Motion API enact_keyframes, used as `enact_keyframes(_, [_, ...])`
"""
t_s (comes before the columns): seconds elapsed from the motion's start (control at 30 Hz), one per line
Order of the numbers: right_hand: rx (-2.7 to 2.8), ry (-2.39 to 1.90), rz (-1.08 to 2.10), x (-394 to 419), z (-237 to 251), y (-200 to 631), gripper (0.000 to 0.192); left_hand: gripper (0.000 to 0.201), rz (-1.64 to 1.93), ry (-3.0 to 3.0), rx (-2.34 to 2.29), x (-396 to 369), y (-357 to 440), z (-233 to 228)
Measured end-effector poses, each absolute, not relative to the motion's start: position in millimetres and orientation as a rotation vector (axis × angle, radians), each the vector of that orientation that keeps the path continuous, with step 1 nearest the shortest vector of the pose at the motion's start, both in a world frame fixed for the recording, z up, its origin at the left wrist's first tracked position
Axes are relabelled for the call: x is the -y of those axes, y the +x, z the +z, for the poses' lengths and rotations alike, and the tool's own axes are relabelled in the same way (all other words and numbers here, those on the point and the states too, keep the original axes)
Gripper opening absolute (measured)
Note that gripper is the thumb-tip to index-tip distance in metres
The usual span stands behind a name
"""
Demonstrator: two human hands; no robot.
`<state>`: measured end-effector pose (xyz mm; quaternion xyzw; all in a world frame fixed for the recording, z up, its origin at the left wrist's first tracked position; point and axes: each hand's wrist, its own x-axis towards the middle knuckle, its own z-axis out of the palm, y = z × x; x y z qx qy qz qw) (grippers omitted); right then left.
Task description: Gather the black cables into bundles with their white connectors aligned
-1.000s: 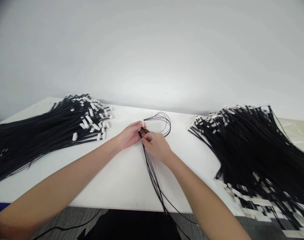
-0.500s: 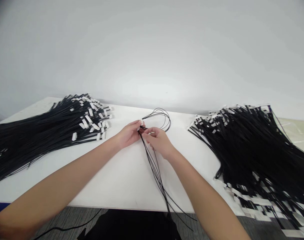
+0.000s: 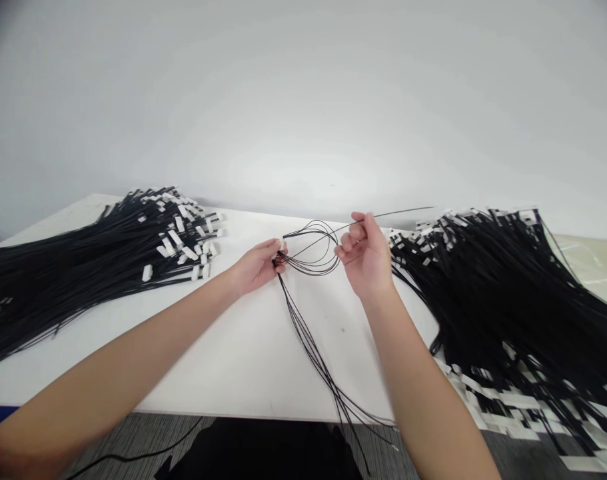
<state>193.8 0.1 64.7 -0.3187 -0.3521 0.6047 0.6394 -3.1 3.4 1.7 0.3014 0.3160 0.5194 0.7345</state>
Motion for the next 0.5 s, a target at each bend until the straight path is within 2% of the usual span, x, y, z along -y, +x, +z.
enact_keyframes(0.13, [0.646, -0.799, 1.135, -15, 58, 205, 0.035, 0.014, 1.113, 0.689, -0.722, -3, -3, 1])
enact_keyframes(0.3, [0.579, -0.775, 1.120, -23, 57, 211, 0.030, 0.012, 1.087, 0.722, -0.717, -2, -4, -1])
enact_keyframes(0.5, [1.183, -0.997, 1.188, -1, 57, 192, 0.022, 0.011, 1.059, 0.743, -0.716, -2, -6, 0])
